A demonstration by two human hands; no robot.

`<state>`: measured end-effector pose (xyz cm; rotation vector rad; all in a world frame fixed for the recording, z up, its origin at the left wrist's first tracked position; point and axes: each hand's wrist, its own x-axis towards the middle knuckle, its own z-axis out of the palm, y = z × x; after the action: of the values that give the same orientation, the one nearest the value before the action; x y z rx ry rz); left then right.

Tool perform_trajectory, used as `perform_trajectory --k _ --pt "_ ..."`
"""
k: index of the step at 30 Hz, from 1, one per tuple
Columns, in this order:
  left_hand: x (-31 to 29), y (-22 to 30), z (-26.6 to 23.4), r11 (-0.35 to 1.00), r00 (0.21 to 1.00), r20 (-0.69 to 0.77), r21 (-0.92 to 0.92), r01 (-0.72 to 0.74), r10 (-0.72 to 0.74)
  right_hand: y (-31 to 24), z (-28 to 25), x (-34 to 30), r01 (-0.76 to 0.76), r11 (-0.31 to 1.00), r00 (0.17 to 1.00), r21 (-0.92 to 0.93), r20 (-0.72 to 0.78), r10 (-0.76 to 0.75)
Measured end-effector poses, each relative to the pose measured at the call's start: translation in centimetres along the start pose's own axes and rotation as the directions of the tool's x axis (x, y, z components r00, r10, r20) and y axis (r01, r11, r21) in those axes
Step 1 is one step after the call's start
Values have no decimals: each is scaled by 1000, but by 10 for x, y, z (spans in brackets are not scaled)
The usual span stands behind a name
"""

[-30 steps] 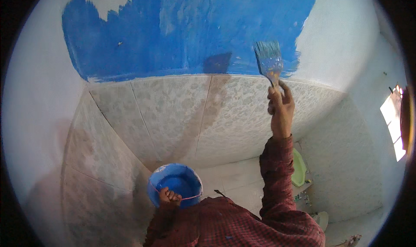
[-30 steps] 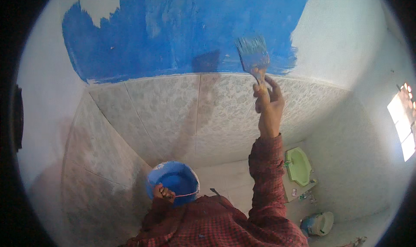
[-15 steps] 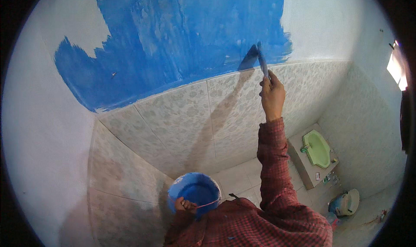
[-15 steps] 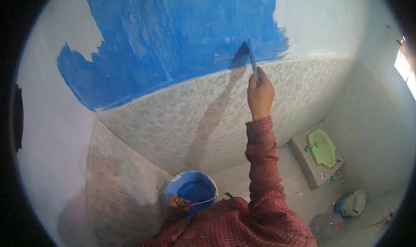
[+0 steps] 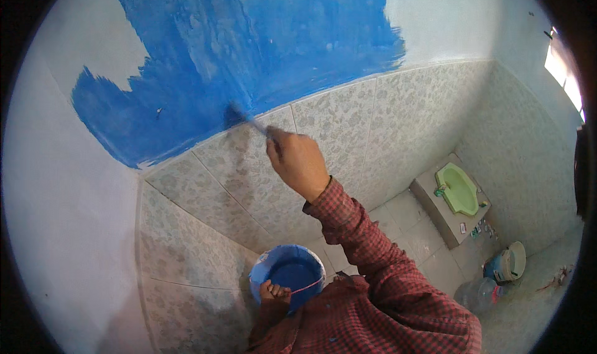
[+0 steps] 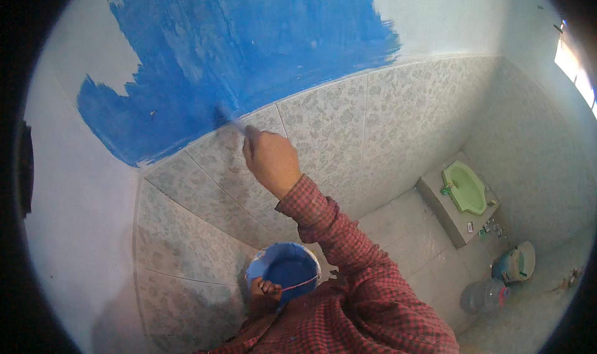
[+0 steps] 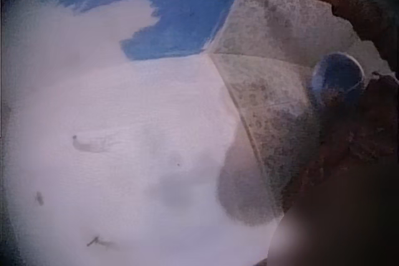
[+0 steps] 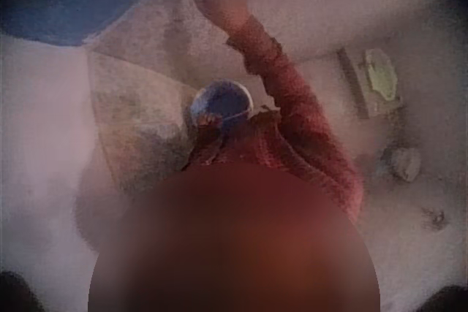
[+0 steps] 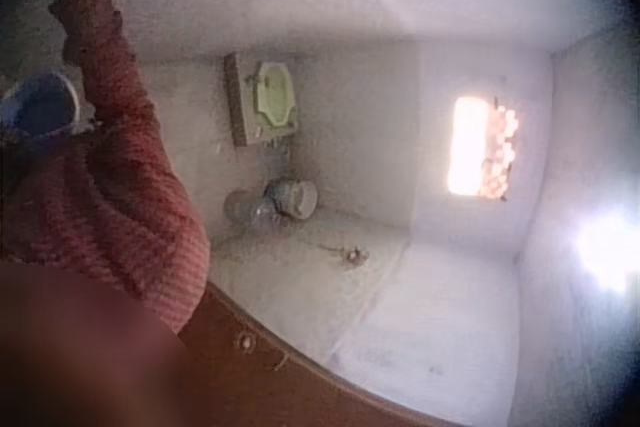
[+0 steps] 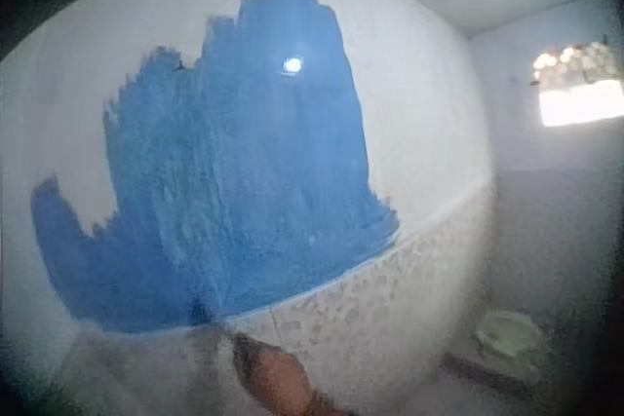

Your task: The person paints the upper section of a bathroom wall blue using a paintbrush and a bucket of paint. They repeatedly dip the brush into the bucket and apply paint in horizontal strokes above the tiled wainscoting.

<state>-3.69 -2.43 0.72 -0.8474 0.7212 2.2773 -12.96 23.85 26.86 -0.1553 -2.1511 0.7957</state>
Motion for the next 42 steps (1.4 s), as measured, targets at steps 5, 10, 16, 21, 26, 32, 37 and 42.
perform_trajectory --k 5,10,16,21,26,32,37,42 --pt "1 3 0 1000 996 -82 -6 -26 25 28 -22 20 -31 983 996 178 88 16" --pt "3 7 -7 998 994 -107 -58 -2 -4 96 -86 55 -203 953 978 224 2 208" --pt "-1 5 -3 991 995 -50 101 -84 89 137 -134 65 -225 973 943 55 -239 232" --pt "1 7 -4 999 996 -82 -45 -31 27 108 -111 44 -162 987 946 -2 -285 154" --pt "8 12 -12 998 994 -91 -14 -61 59 82 -70 32 -236 886 971 399 59 233" --pt "2 16 -18 993 998 -41 -109 -46 41 112 -118 55 -297 907 938 299 -85 335" --pt "0 15 -21 995 996 4 -42 -89 90 89 -143 48 -227 952 943 207 -197 268" --pt "1 15 -17 992 990 -94 -65 -112 105 39 -104 61 -119 870 985 479 168 43"
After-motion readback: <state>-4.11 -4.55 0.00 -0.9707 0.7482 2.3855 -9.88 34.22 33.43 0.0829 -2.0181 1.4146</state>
